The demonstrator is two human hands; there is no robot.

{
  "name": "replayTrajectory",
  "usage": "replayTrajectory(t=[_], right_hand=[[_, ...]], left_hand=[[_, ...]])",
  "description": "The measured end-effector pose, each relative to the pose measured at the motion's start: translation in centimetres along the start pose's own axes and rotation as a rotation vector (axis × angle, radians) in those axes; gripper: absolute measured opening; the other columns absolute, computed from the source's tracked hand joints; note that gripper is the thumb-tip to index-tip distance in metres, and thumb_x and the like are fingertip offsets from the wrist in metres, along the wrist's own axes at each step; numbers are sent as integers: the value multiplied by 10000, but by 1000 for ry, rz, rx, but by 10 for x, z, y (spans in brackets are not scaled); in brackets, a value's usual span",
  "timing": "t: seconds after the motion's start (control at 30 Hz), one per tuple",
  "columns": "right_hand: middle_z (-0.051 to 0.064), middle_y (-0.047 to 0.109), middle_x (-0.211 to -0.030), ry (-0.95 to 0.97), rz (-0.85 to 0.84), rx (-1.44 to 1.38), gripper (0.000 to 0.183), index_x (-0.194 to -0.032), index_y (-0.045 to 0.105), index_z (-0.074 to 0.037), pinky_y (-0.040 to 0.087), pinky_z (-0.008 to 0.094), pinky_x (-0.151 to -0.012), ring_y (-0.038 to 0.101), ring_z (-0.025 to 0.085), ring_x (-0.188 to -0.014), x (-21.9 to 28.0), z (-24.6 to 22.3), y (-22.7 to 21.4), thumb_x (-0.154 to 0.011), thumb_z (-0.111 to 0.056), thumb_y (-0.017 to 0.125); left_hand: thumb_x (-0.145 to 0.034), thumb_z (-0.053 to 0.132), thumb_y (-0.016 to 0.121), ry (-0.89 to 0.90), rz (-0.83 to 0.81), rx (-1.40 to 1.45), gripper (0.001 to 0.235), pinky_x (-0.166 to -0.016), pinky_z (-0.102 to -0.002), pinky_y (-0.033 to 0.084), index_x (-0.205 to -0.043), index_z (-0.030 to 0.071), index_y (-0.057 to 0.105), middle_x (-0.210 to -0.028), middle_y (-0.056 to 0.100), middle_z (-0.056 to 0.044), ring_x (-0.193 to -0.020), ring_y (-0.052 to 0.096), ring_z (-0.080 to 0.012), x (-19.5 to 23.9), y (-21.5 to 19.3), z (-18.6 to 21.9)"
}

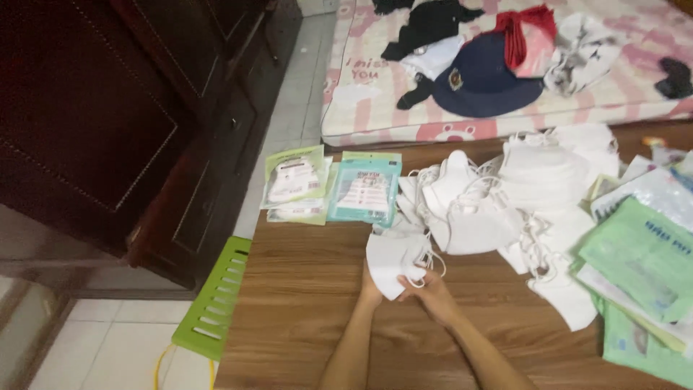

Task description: Sorting and stacking white face masks on a wooden table in a factory setting.

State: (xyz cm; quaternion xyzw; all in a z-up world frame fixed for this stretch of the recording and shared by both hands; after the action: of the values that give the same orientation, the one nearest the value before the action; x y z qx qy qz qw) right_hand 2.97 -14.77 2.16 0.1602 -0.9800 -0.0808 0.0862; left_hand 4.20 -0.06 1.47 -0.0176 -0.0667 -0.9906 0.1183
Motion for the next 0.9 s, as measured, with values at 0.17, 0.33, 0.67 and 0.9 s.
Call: replayTrajectory(t=[0.17,0.33,0.67,0.9], right_hand=[[148,693,-538,-243,50,40,220,-761,721,-10,529,304,-503,655,209,-374,-14,18,-18,-938,-141,718],[138,642,-489,-167,173,4,220,-748,677,-19,463,281,-374,590,188,-317,-9,7,-15,-934,-115,746],[94,716,-618,-349,41,164,114,-803,754,-40,498,273,-524,612,128,-496,-1,-19,2,-859,-107,827],[160,783,-859,-584,3,342,135,-842,776,-47,564,462,-723,753,359,-778,13,-45,17,-936,-139,747]], left_hand=[[-965,202,713,72,-64,-32,272,-828,-435,551,-1146,0,734,-974,733,-177,-918,660,-214,-21,-9,-36],[-939,159,721,48,-57,36,160,-752,-360,557,-1068,73,759,-896,738,-69,-780,629,-146,-33,-14,-81],[-979,219,705,10,-17,121,202,-883,-395,527,-1111,68,729,-1007,732,-109,-923,632,-188,-35,-20,-81],[-930,340,778,-210,115,313,394,-762,-339,553,-1121,5,698,-903,680,-53,-783,629,-179,-34,-4,-60]])
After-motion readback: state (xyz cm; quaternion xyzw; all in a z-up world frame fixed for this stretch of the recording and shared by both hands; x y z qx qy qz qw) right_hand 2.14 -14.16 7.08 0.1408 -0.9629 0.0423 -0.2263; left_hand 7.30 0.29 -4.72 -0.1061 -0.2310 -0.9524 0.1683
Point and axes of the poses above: each hand's wrist, its own x-axis away from the middle knuckle, its own y-axis out of the palm, z = x × y, the point moved 6 cm from there along -x, towards the middle knuckle
